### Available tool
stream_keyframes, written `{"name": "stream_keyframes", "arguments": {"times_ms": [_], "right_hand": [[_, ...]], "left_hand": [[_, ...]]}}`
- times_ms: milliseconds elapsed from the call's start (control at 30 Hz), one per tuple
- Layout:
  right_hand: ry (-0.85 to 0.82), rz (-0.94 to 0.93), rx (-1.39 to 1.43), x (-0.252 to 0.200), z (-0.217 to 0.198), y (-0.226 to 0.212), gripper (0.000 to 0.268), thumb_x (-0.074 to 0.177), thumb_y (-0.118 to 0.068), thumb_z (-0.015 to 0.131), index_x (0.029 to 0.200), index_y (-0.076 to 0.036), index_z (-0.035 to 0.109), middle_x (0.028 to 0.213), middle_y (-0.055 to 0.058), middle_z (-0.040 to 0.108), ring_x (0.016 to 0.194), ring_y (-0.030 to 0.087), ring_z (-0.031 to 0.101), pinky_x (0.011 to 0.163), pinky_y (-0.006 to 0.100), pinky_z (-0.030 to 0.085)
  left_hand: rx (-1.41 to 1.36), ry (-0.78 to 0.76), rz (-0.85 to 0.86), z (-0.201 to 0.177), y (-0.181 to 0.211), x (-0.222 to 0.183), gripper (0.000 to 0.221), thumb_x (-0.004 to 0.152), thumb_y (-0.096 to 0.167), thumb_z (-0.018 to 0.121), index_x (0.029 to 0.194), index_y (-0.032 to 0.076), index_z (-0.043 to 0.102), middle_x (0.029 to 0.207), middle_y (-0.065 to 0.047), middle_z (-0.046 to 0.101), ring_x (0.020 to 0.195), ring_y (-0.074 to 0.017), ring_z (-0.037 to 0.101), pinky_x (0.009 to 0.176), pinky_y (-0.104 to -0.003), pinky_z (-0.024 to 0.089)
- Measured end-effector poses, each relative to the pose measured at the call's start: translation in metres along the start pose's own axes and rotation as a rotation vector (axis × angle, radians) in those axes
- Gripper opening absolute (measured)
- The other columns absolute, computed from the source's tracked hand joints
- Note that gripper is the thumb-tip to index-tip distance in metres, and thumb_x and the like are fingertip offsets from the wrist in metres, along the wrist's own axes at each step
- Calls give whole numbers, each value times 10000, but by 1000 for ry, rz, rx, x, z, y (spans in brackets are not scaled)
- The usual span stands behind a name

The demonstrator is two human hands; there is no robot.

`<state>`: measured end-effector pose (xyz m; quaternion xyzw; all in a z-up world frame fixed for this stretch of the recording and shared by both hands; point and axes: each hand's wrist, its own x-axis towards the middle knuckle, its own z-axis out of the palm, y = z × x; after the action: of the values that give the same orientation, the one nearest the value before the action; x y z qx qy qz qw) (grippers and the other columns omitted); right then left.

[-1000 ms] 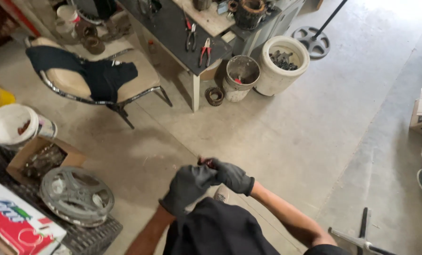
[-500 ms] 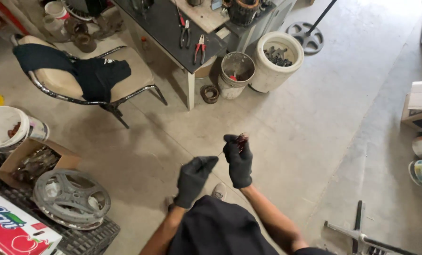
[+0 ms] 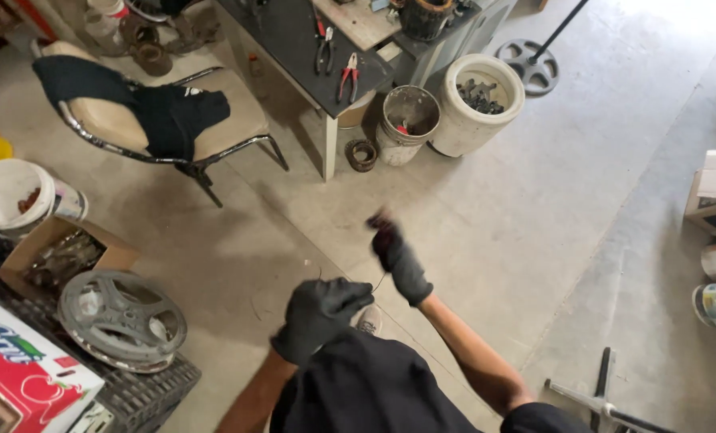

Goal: Repairing an electrical component by stripping wires and fastening them to terminals using tools

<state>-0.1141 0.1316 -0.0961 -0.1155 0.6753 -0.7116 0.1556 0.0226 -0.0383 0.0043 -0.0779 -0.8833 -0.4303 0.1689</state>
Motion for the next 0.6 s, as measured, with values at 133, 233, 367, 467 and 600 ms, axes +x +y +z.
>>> {"name": "stream_keyframes", "arguments": {"times_ms": [133, 233, 367, 467, 600], "right_hand": [[-710, 103, -472, -40, -19, 75, 832, 876, -44, 663, 1611, -107, 277, 1098, 290, 717, 1021, 432, 705, 886, 514, 564], [-527, -141, -630, -58, -2, -4, 432, 899, -308, 779, 1296, -178, 671, 837, 218, 743, 794, 497, 695, 630, 544, 570], [-536, -344, -716, -64, -18, -21, 372, 899, -350, 792, 1155, -93, 710, 747, 207, 708, 696, 470, 683, 550, 512, 552], [-566, -531, -848, -63, -21, -28, 300, 901, -472, 760, 1047, -213, 725, 741, 32, 689, 690, 298, 714, 615, 434, 594], [-454, -439, -741, -58, -24, -26, 223, 877, -479, 746, 954, -277, 690, 794, -72, 701, 812, 205, 722, 865, 420, 543]], "left_hand": [[239, 1, 132, 1, -50, 8, 149, 821, 326, 793, 904, 256, 691, 692, -36, 670, 614, -357, 670, 458, -463, 537], [-13, 4, 69, -4, -39, 15, 188, 783, 146, 811, 934, 242, 752, 712, -80, 709, 680, -403, 667, 504, -467, 572], [-79, -35, 42, 1, -34, 14, 215, 770, 114, 817, 927, 252, 763, 721, -61, 725, 698, -379, 677, 519, -416, 594], [-81, -51, 33, -6, -32, 21, 178, 785, 135, 819, 914, 247, 769, 728, -71, 732, 712, -370, 685, 543, -425, 587], [-226, -2, -91, -16, -31, 25, 169, 877, 141, 752, 985, 259, 804, 785, 17, 777, 779, -216, 762, 673, -308, 608]]}}
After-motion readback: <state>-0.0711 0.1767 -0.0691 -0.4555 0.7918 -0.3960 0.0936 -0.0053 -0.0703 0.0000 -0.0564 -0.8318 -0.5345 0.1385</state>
